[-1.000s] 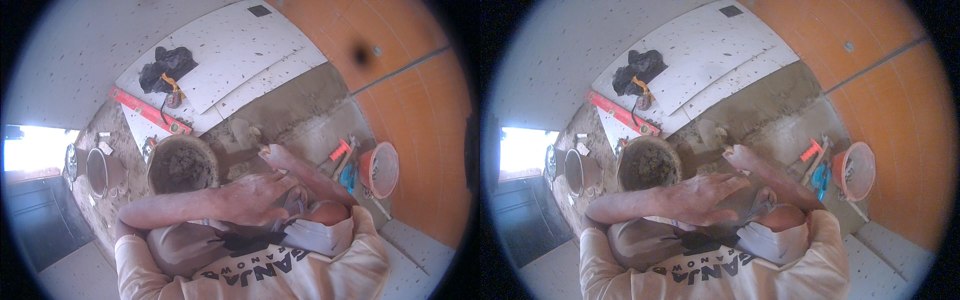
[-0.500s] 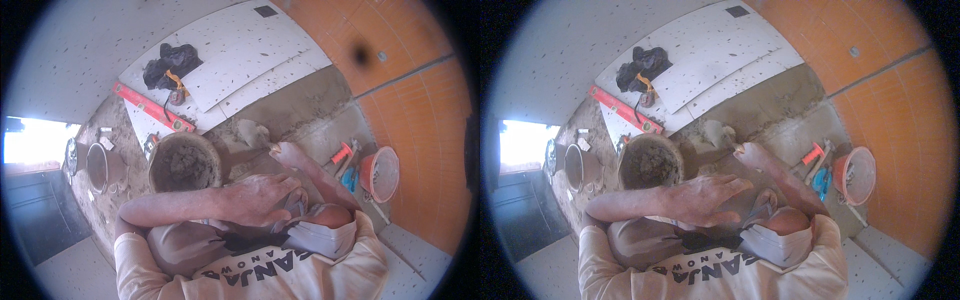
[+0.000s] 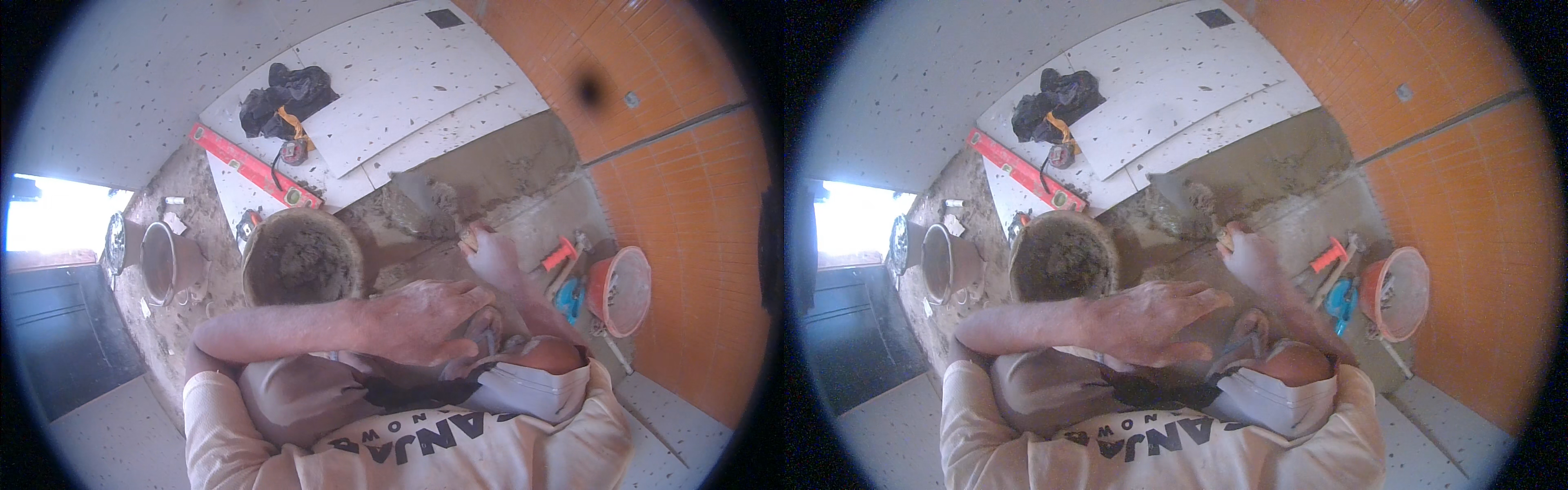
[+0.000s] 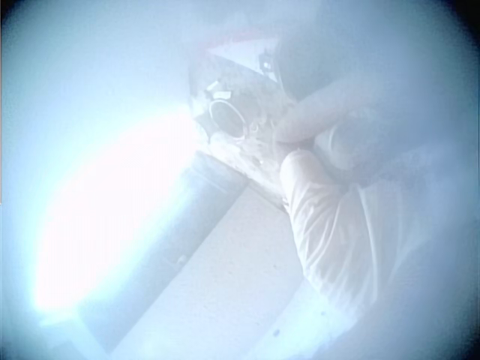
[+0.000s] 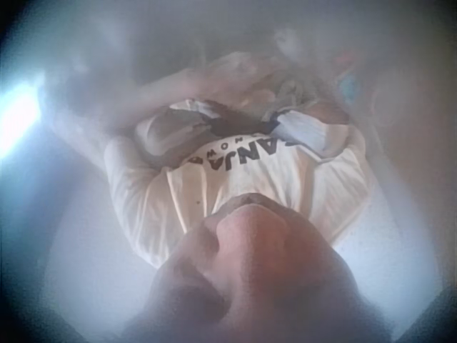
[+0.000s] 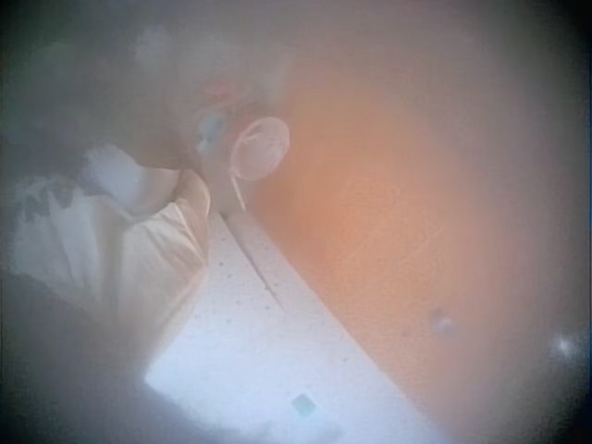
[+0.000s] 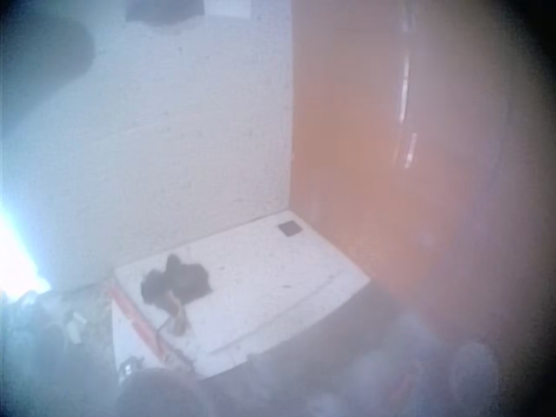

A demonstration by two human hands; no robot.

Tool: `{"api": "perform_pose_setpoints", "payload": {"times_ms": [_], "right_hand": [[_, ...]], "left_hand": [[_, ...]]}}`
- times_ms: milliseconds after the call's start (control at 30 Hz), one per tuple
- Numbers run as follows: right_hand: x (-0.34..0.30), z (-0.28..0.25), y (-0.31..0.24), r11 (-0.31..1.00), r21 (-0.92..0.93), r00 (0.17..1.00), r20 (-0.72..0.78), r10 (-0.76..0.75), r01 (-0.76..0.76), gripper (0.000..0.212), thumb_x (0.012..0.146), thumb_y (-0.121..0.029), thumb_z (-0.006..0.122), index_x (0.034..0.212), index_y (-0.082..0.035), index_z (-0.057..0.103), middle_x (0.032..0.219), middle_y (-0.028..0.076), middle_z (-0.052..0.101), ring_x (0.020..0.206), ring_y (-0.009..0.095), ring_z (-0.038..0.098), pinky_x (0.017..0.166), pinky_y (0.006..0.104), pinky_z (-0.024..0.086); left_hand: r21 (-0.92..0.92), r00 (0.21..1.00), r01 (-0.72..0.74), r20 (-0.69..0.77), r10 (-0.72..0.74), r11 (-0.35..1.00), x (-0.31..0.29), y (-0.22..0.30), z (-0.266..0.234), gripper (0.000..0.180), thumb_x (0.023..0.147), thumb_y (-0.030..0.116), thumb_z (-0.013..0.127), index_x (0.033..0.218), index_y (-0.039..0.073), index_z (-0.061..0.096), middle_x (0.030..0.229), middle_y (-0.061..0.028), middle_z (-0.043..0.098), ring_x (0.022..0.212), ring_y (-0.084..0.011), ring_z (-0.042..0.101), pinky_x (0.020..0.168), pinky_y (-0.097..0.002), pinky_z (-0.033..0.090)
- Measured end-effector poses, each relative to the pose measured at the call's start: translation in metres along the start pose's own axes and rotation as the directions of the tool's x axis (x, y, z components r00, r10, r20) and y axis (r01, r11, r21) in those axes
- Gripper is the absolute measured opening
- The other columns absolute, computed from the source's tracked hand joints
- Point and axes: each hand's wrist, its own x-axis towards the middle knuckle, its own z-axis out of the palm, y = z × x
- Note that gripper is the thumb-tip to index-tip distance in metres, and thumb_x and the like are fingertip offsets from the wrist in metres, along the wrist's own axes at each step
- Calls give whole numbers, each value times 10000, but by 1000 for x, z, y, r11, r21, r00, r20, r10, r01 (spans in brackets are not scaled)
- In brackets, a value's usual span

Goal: The person scoops cement from a bucket and applies it to the floor using a trowel. They also use a measuring tape to measure the floor area and a spirit level to check the surface.

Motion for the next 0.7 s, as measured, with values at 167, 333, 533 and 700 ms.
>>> {"api": "perform_pose_setpoints", "payload": {"times_ms": [167,333,533,700], "right_hand": [[6,11,11,999,28,998,-45,35,-34,431,856,-355,683,1175,-74,617,937,202,708,893,389,687,788,483,543],[16,9,5,980,188,996,75,45,-59,426,863,-363,671,1141,-44,620,1010,245,688,994,408,656,844,496,521],[28,6,-17,981,183,957,290,6,-62,498,894,-423,608,1162,-4,603,1036,270,673,1014,439,639,874,521,503],[33,15,-23,987,151,965,261,17,-59,465,894,-396,603,1146,-5,604,1005,273,678,993,450,643,866,528,509]], "left_hand": [[25,1000,15,9,-15,1000,2,3,1,617,906,327,655,1347,-38,425,1215,-273,552,1136,-450,559,956,-495,471],[17,998,50,40,-51,999,2,3,-2,610,904,326,660,1348,-26,434,1234,-285,546,1158,-451,551,964,-492,469],[19,1000,13,-12,-13,1000,3,2,-2,620,898,328,669,1354,-18,431,1247,-286,539,1172,-454,543,973,-492,468],[24,1000,28,9,-28,999,4,1,3,615,895,319,672,1352,-16,433,1231,-270,548,1162,-449,546,968,-489,467]]}}
